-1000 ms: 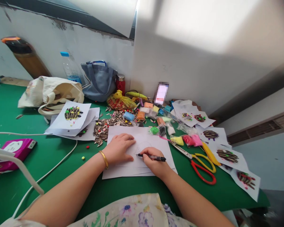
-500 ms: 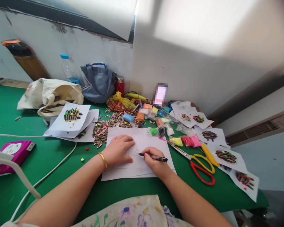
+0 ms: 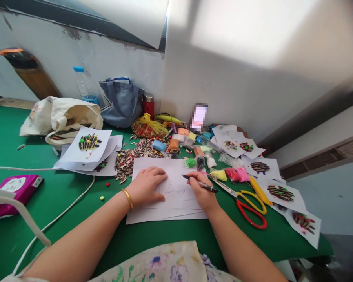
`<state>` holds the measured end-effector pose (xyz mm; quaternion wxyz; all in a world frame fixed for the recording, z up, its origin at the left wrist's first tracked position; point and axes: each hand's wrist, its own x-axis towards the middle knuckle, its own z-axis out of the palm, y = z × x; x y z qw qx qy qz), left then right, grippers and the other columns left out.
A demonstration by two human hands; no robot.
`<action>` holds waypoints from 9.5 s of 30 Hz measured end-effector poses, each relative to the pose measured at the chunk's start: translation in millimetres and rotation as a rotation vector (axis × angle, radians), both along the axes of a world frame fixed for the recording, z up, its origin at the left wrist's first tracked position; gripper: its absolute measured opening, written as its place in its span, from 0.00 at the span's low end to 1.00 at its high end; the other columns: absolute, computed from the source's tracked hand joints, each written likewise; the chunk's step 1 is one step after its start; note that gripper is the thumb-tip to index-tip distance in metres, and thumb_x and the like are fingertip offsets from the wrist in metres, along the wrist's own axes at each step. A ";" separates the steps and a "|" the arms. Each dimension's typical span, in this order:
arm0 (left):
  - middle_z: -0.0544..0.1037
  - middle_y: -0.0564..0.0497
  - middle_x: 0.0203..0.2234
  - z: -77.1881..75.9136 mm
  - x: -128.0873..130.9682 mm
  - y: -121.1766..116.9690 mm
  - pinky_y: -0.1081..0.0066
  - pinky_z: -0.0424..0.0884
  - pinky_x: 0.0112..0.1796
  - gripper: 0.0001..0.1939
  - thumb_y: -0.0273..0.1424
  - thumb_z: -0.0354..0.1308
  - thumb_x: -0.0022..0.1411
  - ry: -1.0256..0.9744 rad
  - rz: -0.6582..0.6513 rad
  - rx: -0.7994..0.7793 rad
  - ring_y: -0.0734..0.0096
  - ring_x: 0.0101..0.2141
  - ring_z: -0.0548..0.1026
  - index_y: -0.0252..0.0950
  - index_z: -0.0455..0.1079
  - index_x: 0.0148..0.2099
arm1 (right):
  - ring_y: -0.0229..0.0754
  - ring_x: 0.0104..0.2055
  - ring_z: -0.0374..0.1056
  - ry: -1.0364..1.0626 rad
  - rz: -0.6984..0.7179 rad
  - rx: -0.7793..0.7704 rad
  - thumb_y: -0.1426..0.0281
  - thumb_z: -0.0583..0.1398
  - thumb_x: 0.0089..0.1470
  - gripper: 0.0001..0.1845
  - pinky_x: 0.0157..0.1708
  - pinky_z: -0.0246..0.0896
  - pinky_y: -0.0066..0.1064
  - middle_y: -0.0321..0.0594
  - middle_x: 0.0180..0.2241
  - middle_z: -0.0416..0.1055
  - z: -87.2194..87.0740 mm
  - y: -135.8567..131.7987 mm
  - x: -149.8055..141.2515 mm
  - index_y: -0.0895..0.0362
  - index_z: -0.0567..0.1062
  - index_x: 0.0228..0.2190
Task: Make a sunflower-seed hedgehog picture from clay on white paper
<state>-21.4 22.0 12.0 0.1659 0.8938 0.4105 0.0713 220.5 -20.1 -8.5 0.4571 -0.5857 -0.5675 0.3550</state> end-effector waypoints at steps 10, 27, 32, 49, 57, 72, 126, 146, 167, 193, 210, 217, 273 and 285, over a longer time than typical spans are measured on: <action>0.69 0.47 0.57 -0.5 0.4 1.3 0.54 0.58 0.55 0.36 0.46 0.68 0.46 0.002 0.003 -0.015 0.51 0.58 0.62 0.45 0.68 0.58 | 0.39 0.25 0.62 -0.129 -0.051 -0.054 0.69 0.57 0.48 0.06 0.25 0.57 0.28 0.34 0.22 0.67 -3.6 -1.3 17.5 0.55 0.71 0.23; 0.69 0.47 0.57 0.4 0.8 0.2 0.55 0.58 0.55 0.37 0.45 0.69 0.45 -0.009 0.007 -0.010 0.51 0.58 0.62 0.46 0.68 0.58 | 0.43 0.39 0.70 -0.121 0.124 -0.009 0.65 0.59 0.53 0.11 0.38 0.64 0.32 0.39 0.38 0.75 3.1 -3.5 -15.3 0.54 0.77 0.38; 0.68 0.47 0.57 -0.5 1.0 0.1 0.55 0.58 0.56 0.37 0.45 0.69 0.45 -0.013 0.008 -0.008 0.50 0.58 0.62 0.47 0.67 0.58 | 0.42 0.35 0.70 -0.168 0.159 -0.043 0.67 0.57 0.54 0.10 0.37 0.63 0.31 0.37 0.33 0.76 3.2 -5.9 -22.0 0.53 0.78 0.35; 0.68 0.48 0.57 1.2 1.3 0.1 0.55 0.58 0.56 0.38 0.45 0.69 0.45 -0.006 0.008 -0.013 0.51 0.58 0.61 0.46 0.67 0.59 | 0.42 0.35 0.70 -0.193 0.163 -0.034 0.69 0.57 0.54 0.10 0.37 0.63 0.31 0.36 0.33 0.76 4.7 -5.5 -23.1 0.53 0.79 0.34; 0.68 0.47 0.57 0.6 1.1 0.0 0.54 0.58 0.56 0.37 0.44 0.69 0.45 -0.013 0.011 -0.017 0.50 0.58 0.62 0.46 0.68 0.58 | 0.42 0.36 0.69 -0.185 0.142 -0.019 0.68 0.56 0.54 0.11 0.37 0.63 0.30 0.36 0.34 0.76 4.4 -4.9 -23.3 0.53 0.78 0.36; 0.68 0.47 0.57 -0.3 1.0 0.7 0.54 0.58 0.56 0.37 0.46 0.69 0.45 -0.001 0.008 -0.011 0.50 0.58 0.62 0.47 0.67 0.59 | 0.41 0.31 0.67 -0.166 0.100 -0.062 0.67 0.56 0.53 0.11 0.32 0.62 0.30 0.35 0.30 0.74 7.5 -3.9 -21.3 0.54 0.77 0.35; 0.69 0.47 0.57 -3.3 0.0 2.0 0.54 0.59 0.55 0.37 0.46 0.69 0.45 -0.015 -0.006 0.013 0.51 0.58 0.63 0.45 0.68 0.58 | 0.40 0.30 0.66 -0.216 0.061 -0.042 0.68 0.56 0.53 0.10 0.30 0.60 0.29 0.35 0.29 0.74 2.1 -4.3 -11.3 0.53 0.77 0.33; 0.69 0.47 0.57 -0.2 0.9 0.6 0.55 0.58 0.56 0.38 0.45 0.69 0.45 -0.010 0.004 -0.007 0.51 0.58 0.62 0.46 0.68 0.59 | 0.42 0.34 0.69 -0.228 0.097 -0.046 0.69 0.56 0.54 0.10 0.36 0.62 0.31 0.36 0.33 0.76 6.6 -7.7 -19.1 0.53 0.78 0.34; 0.69 0.47 0.57 1.6 0.9 0.8 0.54 0.58 0.56 0.37 0.44 0.70 0.45 -0.017 0.005 -0.018 0.50 0.58 0.62 0.45 0.68 0.58 | 0.40 0.31 0.66 -0.212 0.073 -0.059 0.68 0.56 0.53 0.10 0.32 0.60 0.29 0.36 0.30 0.73 6.8 -6.0 -16.8 0.54 0.77 0.34; 0.69 0.47 0.56 1.1 0.6 1.2 0.55 0.59 0.56 0.37 0.44 0.70 0.44 -0.023 0.006 -0.010 0.50 0.58 0.63 0.46 0.68 0.58 | 0.39 0.24 0.63 -0.145 -0.007 -0.102 0.67 0.55 0.52 0.11 0.24 0.55 0.28 0.34 0.25 0.71 2.9 -2.2 -5.3 0.54 0.77 0.33; 0.69 0.47 0.56 0.5 0.3 2.0 0.54 0.59 0.55 0.37 0.44 0.70 0.45 -0.018 -0.003 -0.002 0.50 0.57 0.63 0.45 0.68 0.58 | 0.40 0.26 0.63 -0.185 -0.041 -0.091 0.67 0.55 0.52 0.10 0.26 0.57 0.29 0.33 0.23 0.69 1.3 0.3 2.3 0.54 0.77 0.32; 0.69 0.47 0.57 -2.2 -0.6 2.8 0.54 0.58 0.55 0.38 0.45 0.69 0.45 -0.015 -0.007 0.003 0.50 0.57 0.63 0.44 0.68 0.59 | 0.41 0.29 0.65 -0.225 -0.032 -0.054 0.67 0.55 0.52 0.11 0.30 0.58 0.30 0.35 0.26 0.71 1.9 -0.4 1.0 0.54 0.77 0.33; 0.69 0.47 0.57 -1.0 0.0 1.4 0.55 0.58 0.56 0.37 0.44 0.70 0.45 -0.035 0.003 -0.009 0.50 0.58 0.62 0.46 0.68 0.58 | 0.42 0.38 0.69 -0.275 0.118 -0.023 0.72 0.55 0.53 0.10 0.40 0.62 0.31 0.36 0.33 0.75 8.9 -12.1 -16.1 0.54 0.77 0.32; 0.69 0.47 0.57 0.3 0.0 1.4 0.54 0.58 0.56 0.38 0.44 0.69 0.45 -0.024 0.003 -0.020 0.50 0.58 0.63 0.45 0.68 0.59 | 0.42 0.36 0.69 -0.271 0.088 -0.032 0.70 0.55 0.53 0.10 0.38 0.62 0.31 0.37 0.33 0.75 7.5 -10.6 -13.5 0.54 0.77 0.33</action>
